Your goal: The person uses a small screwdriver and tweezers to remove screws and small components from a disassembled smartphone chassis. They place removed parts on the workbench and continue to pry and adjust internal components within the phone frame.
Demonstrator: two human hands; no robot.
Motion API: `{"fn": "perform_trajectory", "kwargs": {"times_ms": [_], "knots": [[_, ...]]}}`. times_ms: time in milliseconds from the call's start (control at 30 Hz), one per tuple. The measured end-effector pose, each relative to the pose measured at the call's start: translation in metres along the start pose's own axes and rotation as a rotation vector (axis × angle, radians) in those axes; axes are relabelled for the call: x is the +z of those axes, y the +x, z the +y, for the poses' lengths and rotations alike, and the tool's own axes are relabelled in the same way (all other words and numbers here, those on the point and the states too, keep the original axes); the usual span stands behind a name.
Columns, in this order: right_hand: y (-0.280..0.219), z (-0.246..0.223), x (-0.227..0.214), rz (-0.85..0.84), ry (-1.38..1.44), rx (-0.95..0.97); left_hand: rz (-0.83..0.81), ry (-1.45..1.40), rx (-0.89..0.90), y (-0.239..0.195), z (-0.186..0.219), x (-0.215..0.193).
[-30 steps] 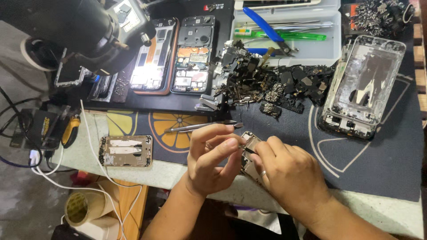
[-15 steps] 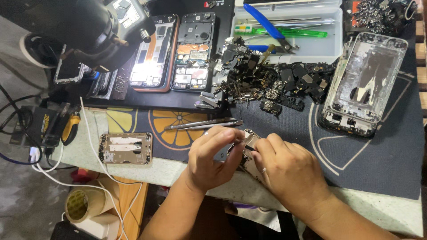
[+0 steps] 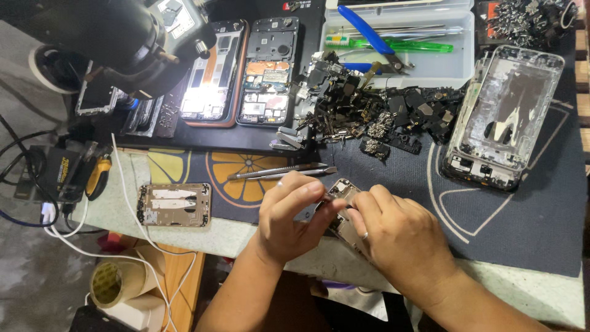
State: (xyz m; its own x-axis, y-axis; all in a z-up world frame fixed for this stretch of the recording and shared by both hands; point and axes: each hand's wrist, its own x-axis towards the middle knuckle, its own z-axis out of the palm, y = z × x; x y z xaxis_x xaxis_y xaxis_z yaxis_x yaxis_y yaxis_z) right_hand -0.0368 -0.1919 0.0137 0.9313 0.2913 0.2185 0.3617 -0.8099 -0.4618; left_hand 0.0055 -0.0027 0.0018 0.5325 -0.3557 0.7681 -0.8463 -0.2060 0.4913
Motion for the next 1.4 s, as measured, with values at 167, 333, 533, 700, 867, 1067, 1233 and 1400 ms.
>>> {"fn": "perform_trajectory", "kwargs": {"times_ms": [167, 333, 533, 700, 867, 1067, 1233, 1400], "knots": [[0.0, 0.001, 0.001, -0.005, -0.005, 0.0, -0.025, -0.038, -0.05, -0.005, -0.001, 0.0], [0.0, 0.001, 0.002, -0.007, 0.009, 0.007, -0.011, -0.002, -0.029, -0.004, 0.001, -0.001], [-0.001, 0.001, 0.002, 0.003, -0.006, 0.0, -0.019, -0.038, -0.055, -0.005, -0.001, 0.0], [0.0, 0.001, 0.001, 0.013, 0.029, -0.004, -0.022, -0.031, -0.04, -0.006, -0.003, 0.0], [0.001, 0.0, 0.0, -0.004, 0.011, 0.003, -0.014, -0.061, -0.024, -0.004, -0.002, 0.0], [-0.001, 0.001, 0.002, -0.008, 0.001, 0.025, -0.034, -0.105, -0.042, -0.01, -0.004, 0.002], [-0.001, 0.002, 0.001, 0.008, 0.045, 0.018, 0.048, -0.124, -0.104, -0.021, -0.007, 0.008], [-0.001, 0.001, -0.001, 0.011, 0.069, 0.025, 0.124, -0.147, -0.116, -0.026, -0.008, 0.01]]}}
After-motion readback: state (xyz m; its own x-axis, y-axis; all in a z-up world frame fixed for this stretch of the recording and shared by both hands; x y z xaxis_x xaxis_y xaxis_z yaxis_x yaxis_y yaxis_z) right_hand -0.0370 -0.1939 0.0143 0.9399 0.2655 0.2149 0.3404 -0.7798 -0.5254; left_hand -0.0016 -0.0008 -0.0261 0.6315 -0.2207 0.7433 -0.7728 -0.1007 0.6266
